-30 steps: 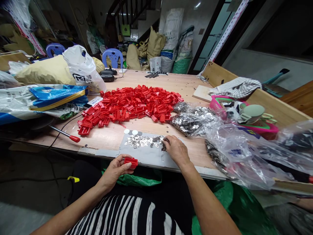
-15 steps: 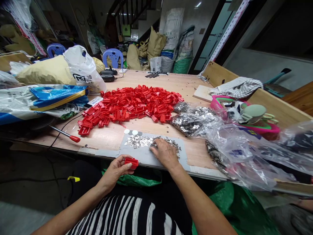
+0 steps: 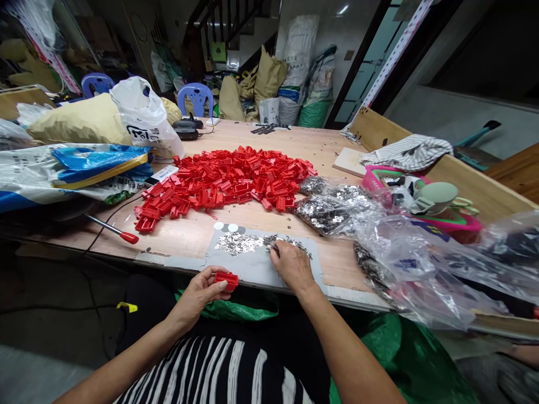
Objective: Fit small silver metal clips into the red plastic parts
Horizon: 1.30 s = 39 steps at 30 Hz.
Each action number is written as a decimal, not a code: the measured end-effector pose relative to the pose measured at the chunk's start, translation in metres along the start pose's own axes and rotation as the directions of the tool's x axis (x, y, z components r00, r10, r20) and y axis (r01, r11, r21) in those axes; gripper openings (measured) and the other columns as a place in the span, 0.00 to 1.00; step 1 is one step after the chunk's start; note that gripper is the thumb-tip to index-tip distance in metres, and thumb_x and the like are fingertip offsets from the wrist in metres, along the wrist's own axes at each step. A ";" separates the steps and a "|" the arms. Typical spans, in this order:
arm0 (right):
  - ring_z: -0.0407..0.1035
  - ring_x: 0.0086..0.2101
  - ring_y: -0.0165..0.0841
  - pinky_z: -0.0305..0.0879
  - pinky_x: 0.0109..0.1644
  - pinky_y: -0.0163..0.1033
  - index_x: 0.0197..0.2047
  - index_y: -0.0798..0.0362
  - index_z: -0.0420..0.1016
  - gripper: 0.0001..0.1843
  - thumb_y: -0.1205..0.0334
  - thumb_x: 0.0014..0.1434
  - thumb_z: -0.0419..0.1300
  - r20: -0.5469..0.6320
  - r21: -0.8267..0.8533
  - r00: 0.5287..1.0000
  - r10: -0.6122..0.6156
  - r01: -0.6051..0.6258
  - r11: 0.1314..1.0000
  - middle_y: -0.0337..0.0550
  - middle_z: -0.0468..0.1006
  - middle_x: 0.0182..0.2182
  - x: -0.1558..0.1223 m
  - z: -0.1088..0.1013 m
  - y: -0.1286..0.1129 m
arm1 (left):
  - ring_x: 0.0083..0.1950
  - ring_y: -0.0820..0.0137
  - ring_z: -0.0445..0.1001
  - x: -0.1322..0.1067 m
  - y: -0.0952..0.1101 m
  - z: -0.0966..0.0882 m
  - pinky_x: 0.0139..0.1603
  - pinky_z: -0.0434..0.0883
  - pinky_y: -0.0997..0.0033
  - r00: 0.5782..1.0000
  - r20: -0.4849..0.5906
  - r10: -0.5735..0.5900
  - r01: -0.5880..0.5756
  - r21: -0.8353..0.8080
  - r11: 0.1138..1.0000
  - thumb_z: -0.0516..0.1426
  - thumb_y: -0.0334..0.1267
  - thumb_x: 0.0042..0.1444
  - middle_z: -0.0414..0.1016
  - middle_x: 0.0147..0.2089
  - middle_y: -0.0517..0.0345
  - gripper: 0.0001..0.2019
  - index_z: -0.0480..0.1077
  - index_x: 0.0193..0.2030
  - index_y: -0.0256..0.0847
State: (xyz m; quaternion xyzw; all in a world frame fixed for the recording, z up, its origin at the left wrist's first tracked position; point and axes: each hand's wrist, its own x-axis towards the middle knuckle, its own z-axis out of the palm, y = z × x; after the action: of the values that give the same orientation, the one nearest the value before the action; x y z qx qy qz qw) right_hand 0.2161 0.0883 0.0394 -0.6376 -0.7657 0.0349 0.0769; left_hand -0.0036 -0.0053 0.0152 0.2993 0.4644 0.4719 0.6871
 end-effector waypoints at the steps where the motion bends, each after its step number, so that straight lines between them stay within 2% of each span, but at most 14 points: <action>1: 0.71 0.31 0.35 0.54 0.31 0.35 0.33 0.49 0.72 0.09 0.60 0.60 0.52 0.009 0.024 1.000 0.005 -0.005 1.000 0.41 0.80 0.31 -0.001 -0.001 0.000 | 0.40 0.66 0.78 0.000 0.000 0.000 0.40 0.74 0.68 1.000 -0.001 -0.001 0.001 0.000 1.000 0.66 0.43 0.45 0.79 0.39 0.51 0.22 0.67 0.44 0.36; 6: 0.68 0.26 0.31 0.52 0.28 0.33 0.26 0.50 0.69 0.11 0.59 0.58 0.52 0.104 0.205 0.994 -0.014 -0.007 0.979 0.38 0.75 0.23 -0.005 -0.006 -0.001 | 0.40 0.66 0.78 0.000 0.000 0.001 0.41 0.74 0.67 1.000 0.001 0.008 -0.008 -0.007 1.000 0.66 0.43 0.45 0.79 0.39 0.51 0.22 0.67 0.44 0.36; 8: 0.68 0.25 0.31 0.52 0.28 0.33 0.25 0.51 0.69 0.13 0.59 0.59 0.52 0.124 0.215 0.992 -0.013 -0.014 0.976 0.38 0.75 0.22 -0.005 -0.006 0.000 | 0.40 0.66 0.78 0.000 0.000 0.001 0.41 0.74 0.67 1.000 0.000 0.010 -0.010 -0.005 1.000 0.66 0.44 0.45 0.79 0.39 0.51 0.22 0.67 0.44 0.36; 13: 0.70 0.31 0.34 0.56 0.33 0.34 0.32 0.50 0.72 0.11 0.60 0.61 0.51 0.071 0.156 0.997 0.032 -0.043 0.987 0.41 0.79 0.30 -0.004 -0.008 0.008 | 0.41 0.65 0.78 -0.001 0.000 -0.001 0.42 0.74 0.66 1.000 0.000 0.015 -0.015 0.008 1.000 0.66 0.44 0.46 0.79 0.40 0.50 0.22 0.67 0.44 0.37; 17: 0.71 0.37 0.35 0.60 0.38 0.36 0.36 0.49 0.73 0.07 0.63 0.60 0.53 0.064 0.215 0.997 -0.037 0.022 0.976 0.42 0.79 0.36 -0.008 -0.009 0.011 | 0.42 0.64 0.78 0.000 -0.001 -0.002 0.42 0.74 0.65 1.000 0.010 0.026 -0.026 0.013 1.000 0.65 0.44 0.47 0.79 0.41 0.50 0.21 0.68 0.45 0.37; 22: 0.71 0.37 0.35 0.61 0.40 0.36 0.38 0.49 0.74 0.06 0.62 0.58 0.56 0.049 0.187 0.995 -0.092 0.081 0.979 0.41 0.79 0.37 -0.011 0.001 0.009 | 0.42 0.63 0.78 0.001 -0.002 0.001 0.41 0.74 0.66 0.999 0.014 0.044 -0.045 0.025 0.999 0.66 0.44 0.46 0.79 0.40 0.49 0.21 0.68 0.44 0.36; 25: 0.71 0.37 0.35 0.61 0.39 0.36 0.37 0.49 0.74 0.06 0.61 0.59 0.56 0.033 0.136 0.994 -0.108 0.103 0.985 0.41 0.79 0.37 -0.012 0.006 0.008 | 0.43 0.63 0.78 0.002 -0.004 0.001 0.42 0.74 0.65 0.994 0.025 0.106 -0.108 0.073 0.992 0.65 0.43 0.47 0.79 0.41 0.50 0.21 0.68 0.46 0.37; 29: 0.72 0.37 0.35 0.62 0.40 0.37 0.38 0.49 0.73 0.06 0.62 0.60 0.55 0.005 0.161 0.991 -0.137 0.135 0.978 0.41 0.79 0.38 -0.015 0.003 0.006 | 0.45 0.63 0.77 0.002 -0.005 -0.003 0.49 0.72 0.65 0.965 0.009 0.263 -0.259 0.229 0.938 0.64 0.41 0.49 0.79 0.43 0.52 0.17 0.69 0.45 0.40; 33: 0.74 0.36 0.33 0.64 0.39 0.35 0.39 0.48 0.72 0.06 0.63 0.59 0.55 0.004 0.316 0.988 -0.154 0.145 0.938 0.39 0.80 0.37 -0.022 -0.005 -0.002 | 0.43 0.62 0.78 0.003 0.001 -0.002 0.49 0.72 0.66 0.941 -0.014 0.338 -0.311 0.355 0.881 0.65 0.40 0.47 0.79 0.43 0.54 0.16 0.73 0.44 0.42; 36: 0.72 0.29 0.30 0.64 0.34 0.33 0.38 0.49 0.72 0.06 0.59 0.60 0.55 0.003 0.476 0.982 -0.188 0.164 0.864 0.38 0.80 0.33 -0.029 -0.011 -0.013 | 0.44 0.61 0.77 0.003 0.007 0.002 0.51 0.71 0.65 0.915 -0.036 0.401 -0.351 0.415 0.839 0.66 0.38 0.45 0.79 0.43 0.54 0.16 0.76 0.43 0.43; 39: 0.67 0.23 0.29 0.62 0.29 0.33 0.36 0.50 0.73 0.09 0.55 0.60 0.55 0.000 0.558 0.979 -0.203 0.168 0.812 0.38 0.79 0.27 -0.036 -0.015 -0.025 | 0.46 0.61 0.76 0.003 0.011 0.004 0.54 0.69 0.64 0.876 -0.024 0.481 -0.410 0.487 0.771 0.66 0.38 0.45 0.78 0.45 0.53 0.16 0.77 0.43 0.45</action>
State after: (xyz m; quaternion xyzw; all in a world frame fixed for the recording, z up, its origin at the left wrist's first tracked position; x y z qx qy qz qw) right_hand 0.2008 0.0477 0.0551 -0.5087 -0.7828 0.2669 0.2390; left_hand -0.0039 0.0020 0.0254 0.5219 0.5290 0.5160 0.4261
